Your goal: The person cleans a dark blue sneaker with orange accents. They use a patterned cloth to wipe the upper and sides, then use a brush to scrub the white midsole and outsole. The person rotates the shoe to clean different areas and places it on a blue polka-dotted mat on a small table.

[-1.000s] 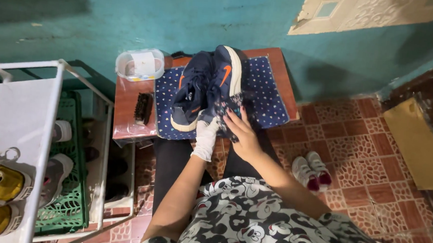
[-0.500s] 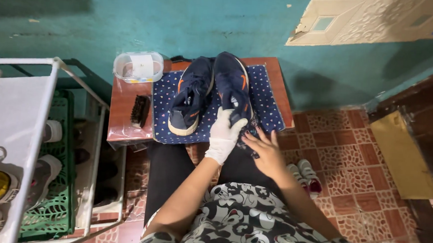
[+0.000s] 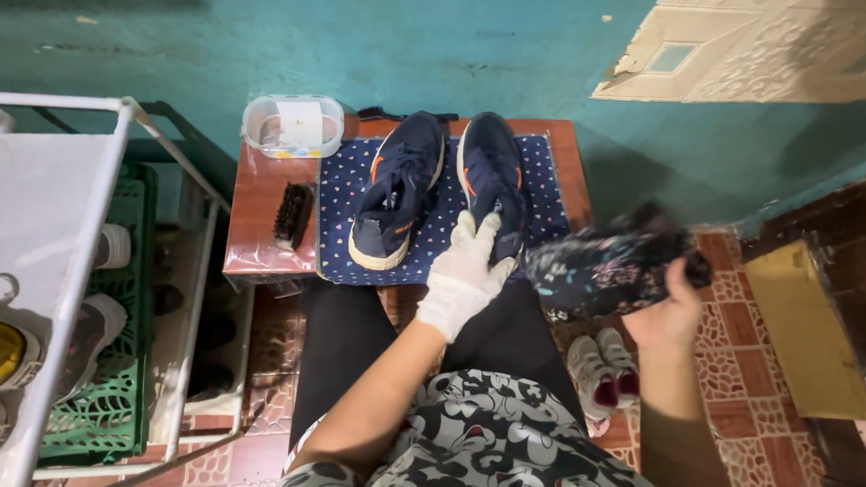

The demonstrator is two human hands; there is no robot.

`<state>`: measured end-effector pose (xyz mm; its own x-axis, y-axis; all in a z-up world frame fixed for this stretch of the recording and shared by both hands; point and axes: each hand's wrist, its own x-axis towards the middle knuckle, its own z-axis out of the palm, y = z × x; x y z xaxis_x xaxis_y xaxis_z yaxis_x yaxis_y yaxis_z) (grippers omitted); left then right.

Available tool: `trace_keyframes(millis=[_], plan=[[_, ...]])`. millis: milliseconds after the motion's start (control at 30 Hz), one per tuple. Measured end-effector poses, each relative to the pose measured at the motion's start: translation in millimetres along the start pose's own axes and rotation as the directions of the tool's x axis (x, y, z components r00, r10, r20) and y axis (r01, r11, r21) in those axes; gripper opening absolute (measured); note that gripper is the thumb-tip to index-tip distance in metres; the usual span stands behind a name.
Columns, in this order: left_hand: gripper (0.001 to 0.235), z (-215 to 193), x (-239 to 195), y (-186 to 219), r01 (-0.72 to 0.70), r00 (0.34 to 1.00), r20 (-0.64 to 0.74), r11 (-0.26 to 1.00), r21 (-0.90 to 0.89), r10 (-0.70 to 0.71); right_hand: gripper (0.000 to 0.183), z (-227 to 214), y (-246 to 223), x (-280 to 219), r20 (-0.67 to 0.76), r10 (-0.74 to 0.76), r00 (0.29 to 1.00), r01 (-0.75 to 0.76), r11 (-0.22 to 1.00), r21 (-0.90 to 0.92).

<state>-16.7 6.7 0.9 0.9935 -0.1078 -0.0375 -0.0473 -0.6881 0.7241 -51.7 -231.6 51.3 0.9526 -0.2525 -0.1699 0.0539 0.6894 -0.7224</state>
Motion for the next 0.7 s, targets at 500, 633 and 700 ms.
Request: trace_keyframes(millis=[500, 633, 700], plan=[[0.105, -59, 0, -96, -0.215, 0.732, -0.676, 0.970, -0.115, 0.082, 0.035, 12, 16, 11, -0.014, 0.093, 0.996, -0.090, 0.987, 0.131], [0.059, -48, -3, -74, -0.401, 0.438, -0.654, 0.786, 0.471, 0.616, 0.026, 22, -9, 25, -0.110, 0.080, 0.991, -0.078, 0.997, 0.017], [0.057, -18, -8, -81, -0.367, 0.484, -0.606, 0.775, 0.514, 0.631, 0.023, 42, -12, 26, -0.109, 0.078, 0.991, -0.082, 0.996, -0.035]])
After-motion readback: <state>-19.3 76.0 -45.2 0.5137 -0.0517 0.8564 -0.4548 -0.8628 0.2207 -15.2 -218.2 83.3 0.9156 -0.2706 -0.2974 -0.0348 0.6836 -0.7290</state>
